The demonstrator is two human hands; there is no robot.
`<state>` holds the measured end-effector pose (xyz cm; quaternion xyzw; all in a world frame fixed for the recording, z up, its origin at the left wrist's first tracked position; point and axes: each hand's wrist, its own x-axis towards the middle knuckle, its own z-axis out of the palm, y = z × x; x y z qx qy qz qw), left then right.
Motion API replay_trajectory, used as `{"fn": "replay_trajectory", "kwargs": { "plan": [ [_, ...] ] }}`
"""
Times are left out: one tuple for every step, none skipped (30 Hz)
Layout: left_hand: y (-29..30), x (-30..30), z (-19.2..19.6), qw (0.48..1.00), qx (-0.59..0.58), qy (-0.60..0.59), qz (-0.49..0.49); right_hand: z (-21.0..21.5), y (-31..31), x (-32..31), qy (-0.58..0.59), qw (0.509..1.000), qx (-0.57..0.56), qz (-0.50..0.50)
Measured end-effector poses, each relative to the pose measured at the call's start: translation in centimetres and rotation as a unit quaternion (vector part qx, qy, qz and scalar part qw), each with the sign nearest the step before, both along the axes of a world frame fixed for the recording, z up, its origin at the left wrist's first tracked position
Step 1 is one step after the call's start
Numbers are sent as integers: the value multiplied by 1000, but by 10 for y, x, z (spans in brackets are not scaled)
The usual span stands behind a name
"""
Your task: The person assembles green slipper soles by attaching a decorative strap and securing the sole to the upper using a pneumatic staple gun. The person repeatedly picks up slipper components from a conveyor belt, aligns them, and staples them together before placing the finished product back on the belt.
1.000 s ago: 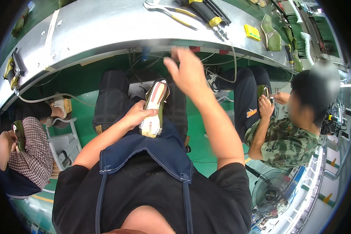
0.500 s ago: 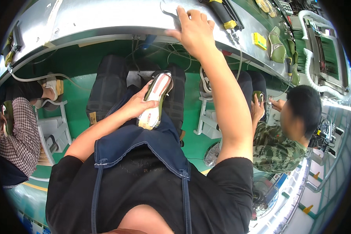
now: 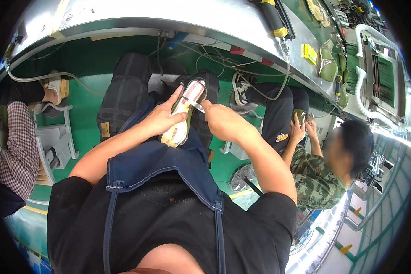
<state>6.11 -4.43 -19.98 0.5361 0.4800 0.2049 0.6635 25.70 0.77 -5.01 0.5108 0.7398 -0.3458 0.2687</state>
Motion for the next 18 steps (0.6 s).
{"fn": "replay_trajectory", "kwargs": {
  "plan": [
    [0,0,0,1000,-1,-1,1,-3,0,0,-5,1000,-5,1],
    [0,0,0,1000,-2,-1,1,-5,0,0,-10,1000,-9,3],
    [0,0,0,1000,-3,-1,2,-7,1,-1,-8,1000,-12,6],
    [0,-1,1,1000,-6,0,2,-8,3,-1,-5,1000,-15,9],
    [0,-1,2,1000,-8,1,2,-9,4,-1,-3,1000,-18,12],
    [0,-1,3,1000,-10,2,2,-9,5,-2,-5,1000,-19,12],
    [0,-1,2,1000,-9,3,2,-9,6,-4,-7,1000,-19,13],
    [0,-1,2,1000,-8,3,1,-9,6,-5,-9,1000,-20,12],
    [0,0,2,1000,-8,3,0,-9,6,-4,-17,1000,-20,16],
    [1,0,2,1000,-7,2,1,-10,6,-3,-24,999,-21,20],
    [0,0,2,1000,-7,0,2,-10,6,-3,-31,999,-21,24],
    [0,0,2,1000,-7,-1,2,-9,6,-4,-29,999,-24,24],
    [0,0,3,1000,-10,0,1,-7,6,-7,-27,999,-26,24],
    [1,-1,3,1000,-12,0,-1,-7,6,-9,-25,999,-28,23],
    [1,-1,3,1000,-14,0,-3,-7,7,-9,-31,999,-30,24],
    [1,0,2,1000,-13,1,-2,-8,7,-10,-36,999,-32,25],
    [1,0,1,1000,-11,1,-2,-8,8,-10,-42,998,-34,25],
    [2,0,0,1000,-9,1,-1,-9,8,-10,-42,998,-31,30]
  ]
}}
